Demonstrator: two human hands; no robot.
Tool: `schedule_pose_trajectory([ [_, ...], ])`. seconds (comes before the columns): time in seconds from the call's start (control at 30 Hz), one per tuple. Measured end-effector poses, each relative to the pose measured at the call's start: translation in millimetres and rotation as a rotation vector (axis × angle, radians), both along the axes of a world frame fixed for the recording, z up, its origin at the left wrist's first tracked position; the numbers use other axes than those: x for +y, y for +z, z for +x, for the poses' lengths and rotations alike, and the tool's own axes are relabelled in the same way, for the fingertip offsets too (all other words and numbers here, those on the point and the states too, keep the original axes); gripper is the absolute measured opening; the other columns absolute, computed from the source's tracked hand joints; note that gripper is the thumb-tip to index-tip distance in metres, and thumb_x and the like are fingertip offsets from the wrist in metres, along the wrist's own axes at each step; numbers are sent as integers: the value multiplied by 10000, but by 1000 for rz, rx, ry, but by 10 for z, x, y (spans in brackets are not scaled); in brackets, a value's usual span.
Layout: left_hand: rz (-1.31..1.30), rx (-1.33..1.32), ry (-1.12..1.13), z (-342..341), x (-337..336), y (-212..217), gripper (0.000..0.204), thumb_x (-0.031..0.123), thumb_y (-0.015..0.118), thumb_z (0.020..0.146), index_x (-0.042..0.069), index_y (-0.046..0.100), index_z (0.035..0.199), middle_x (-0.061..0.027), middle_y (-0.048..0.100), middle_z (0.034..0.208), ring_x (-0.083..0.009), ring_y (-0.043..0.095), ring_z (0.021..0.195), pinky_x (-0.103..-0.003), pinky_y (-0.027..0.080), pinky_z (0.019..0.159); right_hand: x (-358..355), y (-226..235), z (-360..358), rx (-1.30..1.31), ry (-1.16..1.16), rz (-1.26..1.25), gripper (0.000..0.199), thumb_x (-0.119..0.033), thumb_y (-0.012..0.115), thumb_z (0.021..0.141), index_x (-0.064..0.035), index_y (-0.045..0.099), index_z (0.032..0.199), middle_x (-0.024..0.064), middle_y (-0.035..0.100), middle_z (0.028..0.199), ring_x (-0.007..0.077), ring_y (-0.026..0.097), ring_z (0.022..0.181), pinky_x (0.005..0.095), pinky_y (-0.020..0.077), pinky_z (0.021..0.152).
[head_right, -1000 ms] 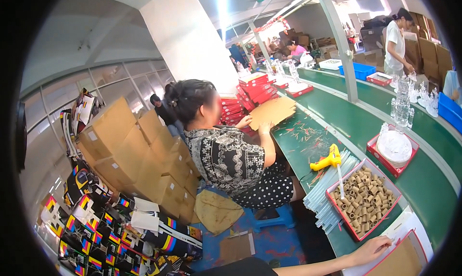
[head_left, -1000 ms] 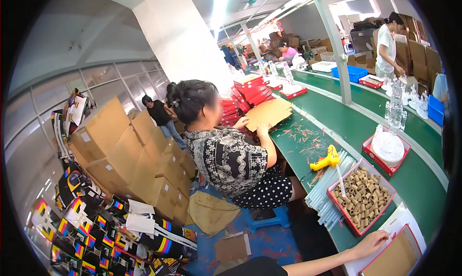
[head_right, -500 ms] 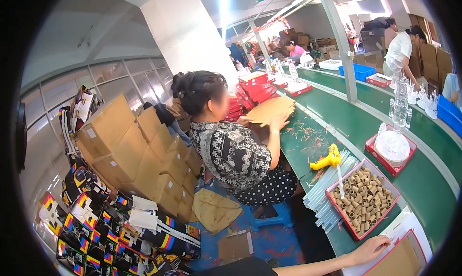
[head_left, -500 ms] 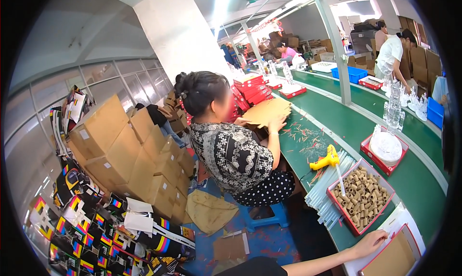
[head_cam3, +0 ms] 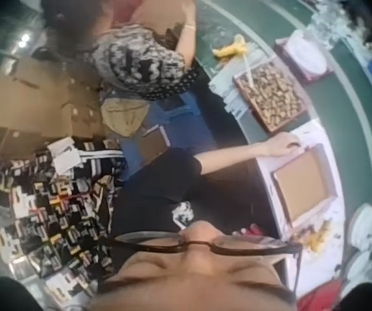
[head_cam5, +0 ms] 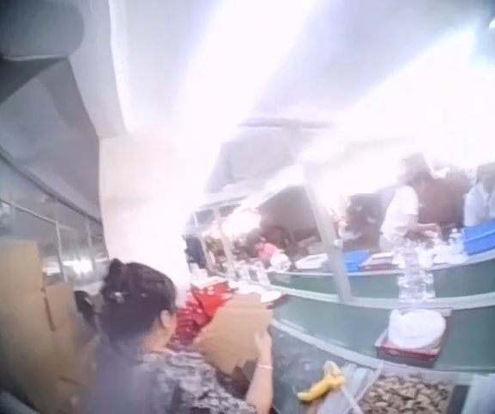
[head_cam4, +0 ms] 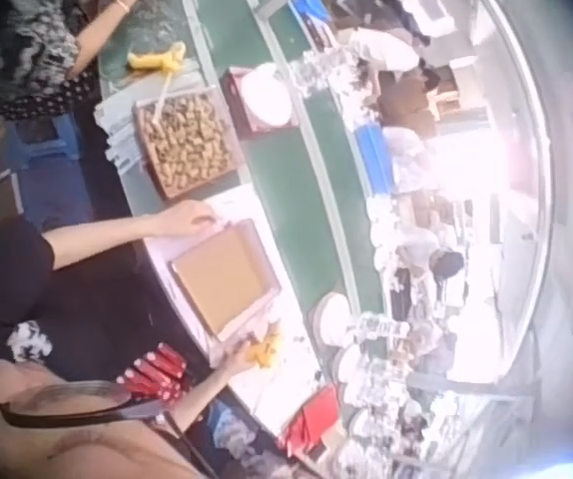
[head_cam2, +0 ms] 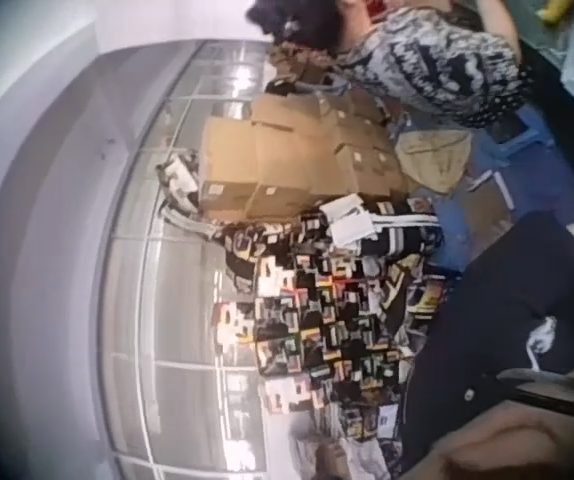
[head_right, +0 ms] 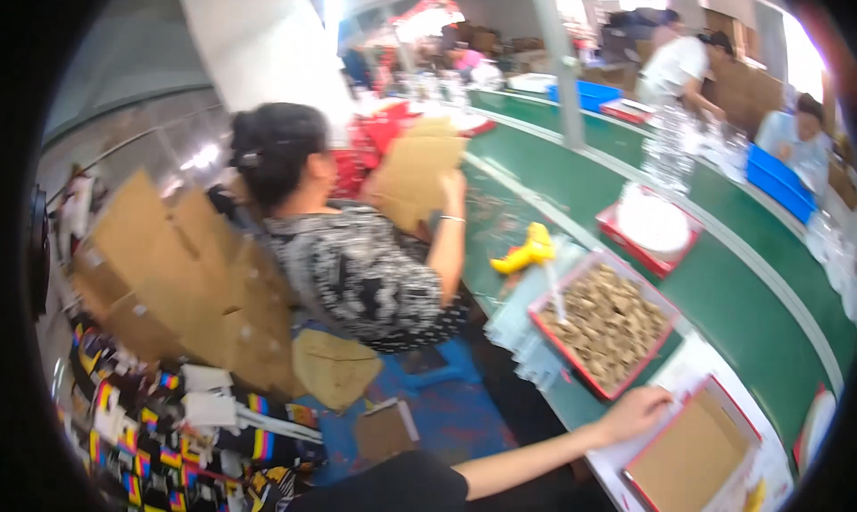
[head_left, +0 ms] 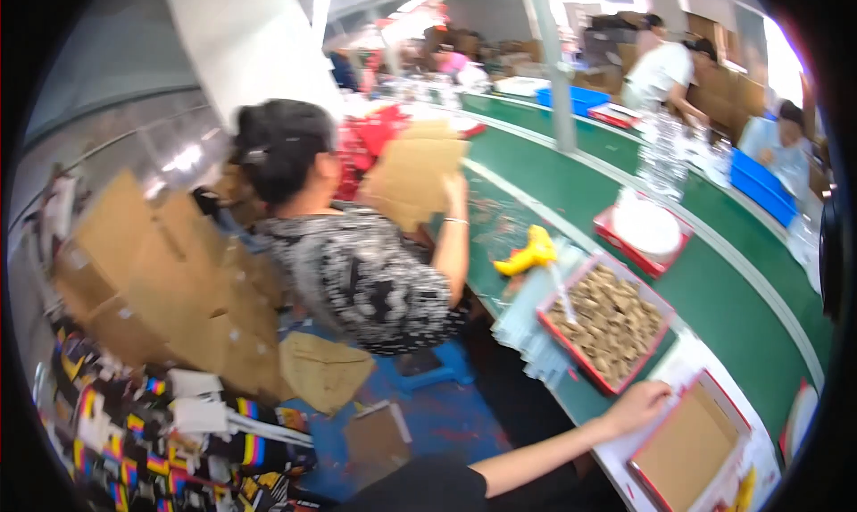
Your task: Assembling decorative fixtures by applying hot glue to components and packaging them into boxes on a factory production line.
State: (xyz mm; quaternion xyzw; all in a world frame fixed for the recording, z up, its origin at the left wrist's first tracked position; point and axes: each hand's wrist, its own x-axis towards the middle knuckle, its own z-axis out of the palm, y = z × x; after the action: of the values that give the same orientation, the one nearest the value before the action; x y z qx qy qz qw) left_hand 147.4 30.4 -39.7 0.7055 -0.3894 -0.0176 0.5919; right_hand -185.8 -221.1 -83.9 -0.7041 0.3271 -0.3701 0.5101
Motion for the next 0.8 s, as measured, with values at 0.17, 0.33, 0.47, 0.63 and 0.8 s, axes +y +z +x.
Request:
schedule_pose_trajectory([
  [0.17,9,94,38,18,87,25,198,86,573,846,-7,639,1008,-152,660,953,-241,635,910,-327,489,807,-191,-283,40,-9,-82,4,268,-190,609,893,-45,567,1115,28,618,1003,107,574,787,241,476,691],
  [0.33,-219,234,-20,-66,128,191,177,131,517,933,-4,630,943,-60,650,783,-110,607,734,-251,487,675,100,192,111,15,-135,-77,194,-134,619,867,-62,575,1041,16,630,919,71,568,706,197,453,612],
  [0.47,-103,-24,-106,6,262,400,139,65,516,905,-11,628,936,-94,657,803,-160,639,746,-276,497,686,291,416,240,9,-136,-14,187,-106,602,862,-23,574,1027,49,639,932,103,599,809,232,478,691],
  [0.63,-338,263,-504,-218,773,1435,346,156,470,863,-67,562,1112,-148,614,1104,-222,576,1002,-340,434,862,339,465,269,40,-152,27,181,-91,590,863,-12,573,1025,64,642,945,124,607,832,248,490,717],
  [0.8,-893,549,-475,-1102,1441,2411,587,599,341,935,88,629,926,-43,640,837,-232,627,767,-451,506,690,330,555,276,16,-123,3,191,-83,584,864,4,564,1033,81,639,958,138,610,844,253,495,730],
])
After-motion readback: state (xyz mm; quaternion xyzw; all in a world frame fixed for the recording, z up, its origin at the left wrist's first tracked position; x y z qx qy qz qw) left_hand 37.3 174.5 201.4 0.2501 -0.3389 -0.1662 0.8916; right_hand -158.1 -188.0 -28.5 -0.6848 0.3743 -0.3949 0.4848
